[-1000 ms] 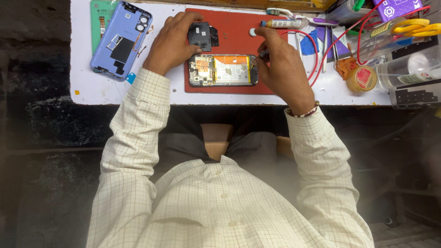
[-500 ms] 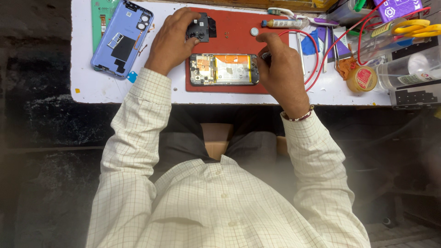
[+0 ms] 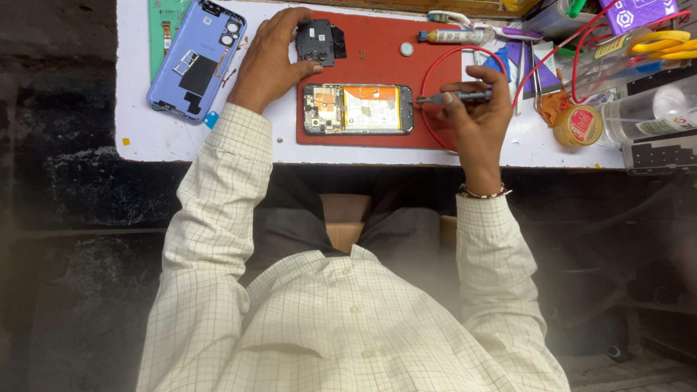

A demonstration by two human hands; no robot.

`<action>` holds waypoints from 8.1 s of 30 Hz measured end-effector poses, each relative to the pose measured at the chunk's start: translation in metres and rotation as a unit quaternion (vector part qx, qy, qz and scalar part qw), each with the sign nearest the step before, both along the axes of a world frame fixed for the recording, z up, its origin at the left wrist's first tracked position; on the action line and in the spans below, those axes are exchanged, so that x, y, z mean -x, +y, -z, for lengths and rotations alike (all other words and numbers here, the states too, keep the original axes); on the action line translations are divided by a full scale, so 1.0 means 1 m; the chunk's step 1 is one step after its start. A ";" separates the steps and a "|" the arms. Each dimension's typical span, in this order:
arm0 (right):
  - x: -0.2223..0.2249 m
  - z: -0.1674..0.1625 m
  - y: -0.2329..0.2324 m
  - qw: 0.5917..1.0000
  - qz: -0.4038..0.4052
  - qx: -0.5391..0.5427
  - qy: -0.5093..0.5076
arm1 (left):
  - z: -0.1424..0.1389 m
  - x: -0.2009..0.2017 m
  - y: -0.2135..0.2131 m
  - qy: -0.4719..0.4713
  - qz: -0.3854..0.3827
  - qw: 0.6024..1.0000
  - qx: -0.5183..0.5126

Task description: The person repairs a disassembled smartphone at a workbench. They hold the phone body, use a screwdriver to unscrew and re-tighten small screws, lift the camera module and other internal components from the phone, reposition the parts, and continue driving screws with the screwdriver while the phone stays connected to a red charging cable.

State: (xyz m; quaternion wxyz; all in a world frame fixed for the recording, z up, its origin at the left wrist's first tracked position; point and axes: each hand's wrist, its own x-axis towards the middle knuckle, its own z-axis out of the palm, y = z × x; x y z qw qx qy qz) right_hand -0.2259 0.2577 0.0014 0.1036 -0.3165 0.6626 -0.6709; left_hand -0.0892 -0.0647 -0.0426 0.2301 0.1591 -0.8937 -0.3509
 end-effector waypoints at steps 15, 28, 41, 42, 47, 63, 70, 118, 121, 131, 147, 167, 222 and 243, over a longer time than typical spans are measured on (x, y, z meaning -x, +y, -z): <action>-0.003 0.032 0.007 0.994 0.065 0.087 -0.016 | -0.021 -0.057 0.012 0.097 0.081 0.991 -0.043; -0.002 0.039 0.008 0.986 0.070 0.144 -0.036 | -0.027 -0.097 0.049 0.116 0.009 0.992 -0.051; -0.004 0.038 0.007 0.988 0.067 0.140 -0.019 | -0.029 -0.090 0.054 0.041 0.050 0.998 0.026; -0.004 0.039 0.007 0.988 0.066 0.141 -0.020 | -0.029 -0.090 0.054 0.041 0.056 0.997 0.028; -0.004 0.038 0.007 0.988 0.066 0.139 -0.015 | -0.034 -0.088 0.049 0.017 0.074 0.997 0.032; -0.004 0.039 0.008 0.988 0.076 0.131 -0.008 | -0.040 -0.088 0.049 -0.002 0.084 0.994 0.076; -0.003 0.041 0.009 0.986 0.071 0.146 -0.029 | -0.036 -0.087 0.049 0.004 0.077 0.995 0.070; -0.011 0.039 0.005 0.988 0.086 0.132 -0.004 | -0.007 0.069 0.035 -0.108 0.050 0.992 0.052; -0.011 0.039 0.004 0.988 0.085 0.131 -0.007 | -0.002 0.070 0.034 -0.090 0.061 0.989 0.101; -0.009 0.040 0.003 0.988 0.082 0.133 -0.006 | 0.004 0.061 0.036 -0.020 0.062 0.988 0.139; -0.010 0.041 0.003 0.987 0.080 0.137 -0.003 | -0.011 0.051 0.054 0.010 0.047 0.992 0.119; -0.009 0.046 0.004 0.985 0.081 0.153 0.003 | -0.047 0.015 0.066 0.147 0.036 0.977 -0.147; -0.078 0.029 0.005 0.965 0.030 0.253 -0.058 | -0.011 -0.008 0.184 0.252 0.028 0.662 -0.705; -0.047 -0.082 0.016 0.930 -0.076 -0.197 0.301 | -0.004 -0.039 0.179 0.235 0.017 0.902 -0.362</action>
